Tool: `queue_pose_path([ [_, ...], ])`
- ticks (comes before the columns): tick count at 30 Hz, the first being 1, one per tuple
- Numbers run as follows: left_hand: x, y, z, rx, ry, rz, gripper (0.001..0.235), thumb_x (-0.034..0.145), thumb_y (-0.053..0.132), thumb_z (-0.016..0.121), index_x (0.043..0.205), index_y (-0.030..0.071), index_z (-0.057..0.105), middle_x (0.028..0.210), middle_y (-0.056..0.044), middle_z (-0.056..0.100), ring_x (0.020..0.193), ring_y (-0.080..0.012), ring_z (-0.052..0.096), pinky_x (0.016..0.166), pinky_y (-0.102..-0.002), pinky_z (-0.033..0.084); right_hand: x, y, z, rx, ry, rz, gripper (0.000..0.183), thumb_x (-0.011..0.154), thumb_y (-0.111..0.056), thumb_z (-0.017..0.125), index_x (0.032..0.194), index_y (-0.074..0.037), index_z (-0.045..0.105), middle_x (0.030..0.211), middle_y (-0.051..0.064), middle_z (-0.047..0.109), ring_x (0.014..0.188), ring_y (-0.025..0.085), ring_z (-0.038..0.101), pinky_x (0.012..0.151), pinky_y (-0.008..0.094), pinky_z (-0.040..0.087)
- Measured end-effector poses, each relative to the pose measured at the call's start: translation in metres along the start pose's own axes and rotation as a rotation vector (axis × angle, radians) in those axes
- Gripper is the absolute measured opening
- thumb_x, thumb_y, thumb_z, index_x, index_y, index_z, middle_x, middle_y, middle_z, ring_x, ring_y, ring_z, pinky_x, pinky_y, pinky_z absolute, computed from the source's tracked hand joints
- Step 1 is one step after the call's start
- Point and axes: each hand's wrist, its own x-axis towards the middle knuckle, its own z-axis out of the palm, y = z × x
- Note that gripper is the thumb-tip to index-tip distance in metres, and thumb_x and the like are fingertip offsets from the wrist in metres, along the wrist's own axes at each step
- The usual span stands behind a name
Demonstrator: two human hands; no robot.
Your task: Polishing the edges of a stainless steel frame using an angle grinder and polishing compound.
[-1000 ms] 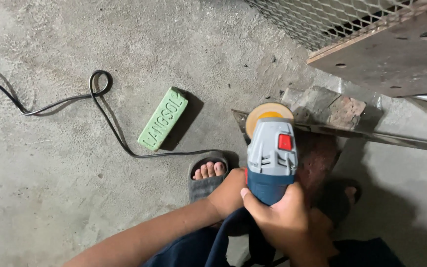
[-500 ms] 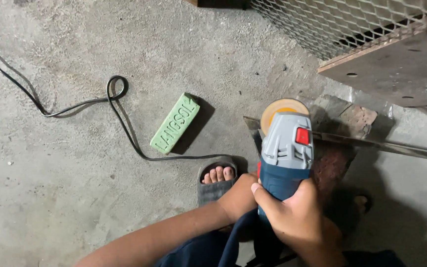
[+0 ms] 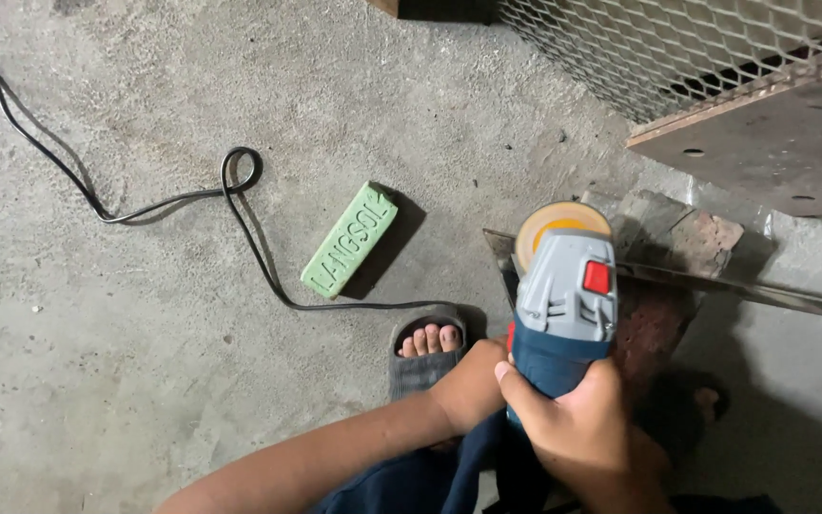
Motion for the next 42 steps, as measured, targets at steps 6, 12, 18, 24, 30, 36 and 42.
queue_pose_path([
  [6,0.000,-0.004,0.001,-0.017,0.001,-0.008,0.023,0.085,0.001,0.058,0.107,0.000,0.065,0.105,-0.018,0.069,0.086,-0.0301,0.064,0.084,-0.040,0.053,-0.003,-0.001,0.008,-0.012,0.073,0.011,0.031,0.069,-0.011,0.081,0.098,-0.001,0.076,0.082,0.010,0.083,0.063,0.019,0.078,0.060,0.030,0.061],
  [12,0.000,-0.006,0.001,-0.028,-0.004,-0.006,0.021,0.086,0.001,0.058,0.106,0.000,0.065,0.105,-0.018,0.069,0.086,-0.0295,0.063,0.084,-0.040,0.053,-0.004,0.000,0.012,0.000,0.110,-0.045,0.034,0.068,-0.009,0.080,0.100,0.000,0.076,0.087,0.010,0.083,0.066,0.018,0.078,0.063,0.029,0.061],
  [18,-0.002,-0.009,0.002,-0.040,-0.007,-0.015,0.019,0.088,0.001,0.057,0.105,-0.001,0.065,0.104,-0.018,0.068,0.086,-0.0289,0.063,0.084,-0.039,0.053,-0.002,0.009,0.007,0.110,0.039,-0.046,0.035,0.070,-0.006,0.079,0.104,0.001,0.075,0.091,0.010,0.083,0.072,0.017,0.077,0.069,0.028,0.062],
  [24,0.000,-0.005,0.002,0.012,-0.049,-0.034,0.027,0.075,-0.011,0.062,0.100,-0.003,0.063,0.098,-0.015,0.067,0.074,-0.0230,0.064,0.068,-0.033,0.056,-0.001,0.015,-0.002,0.069,0.196,0.008,0.030,0.074,-0.005,0.079,0.102,0.003,0.070,0.083,0.010,0.078,0.064,0.018,0.073,0.061,0.029,0.059],
  [30,0.001,-0.013,0.007,0.065,-0.061,0.008,0.023,0.076,-0.005,0.064,0.099,-0.001,0.061,0.095,-0.017,0.066,0.078,-0.0292,0.063,0.076,-0.038,0.054,0.000,0.012,0.004,0.089,0.034,-0.121,0.037,0.069,-0.006,0.079,0.105,0.000,0.074,0.095,0.009,0.083,0.076,0.018,0.080,0.070,0.028,0.063],
  [36,0.001,-0.014,0.006,0.057,-0.028,0.034,0.021,0.077,-0.002,0.067,0.097,-0.002,0.062,0.093,-0.017,0.066,0.075,-0.0283,0.062,0.072,-0.037,0.054,0.000,-0.007,-0.015,-0.201,0.115,0.287,0.036,0.070,-0.022,0.084,0.102,-0.007,0.079,0.088,0.009,0.084,0.071,0.022,0.081,0.067,0.034,0.062],
  [42,0.002,0.017,-0.003,0.006,-0.086,-0.085,0.025,0.090,0.012,0.069,0.110,-0.002,0.067,0.098,-0.013,0.069,0.073,-0.0178,0.067,0.066,-0.028,0.059,-0.001,0.009,-0.028,-0.064,0.128,0.032,0.022,0.072,-0.009,0.079,0.092,0.000,0.077,0.078,0.009,0.081,0.060,0.019,0.075,0.061,0.030,0.058],
])
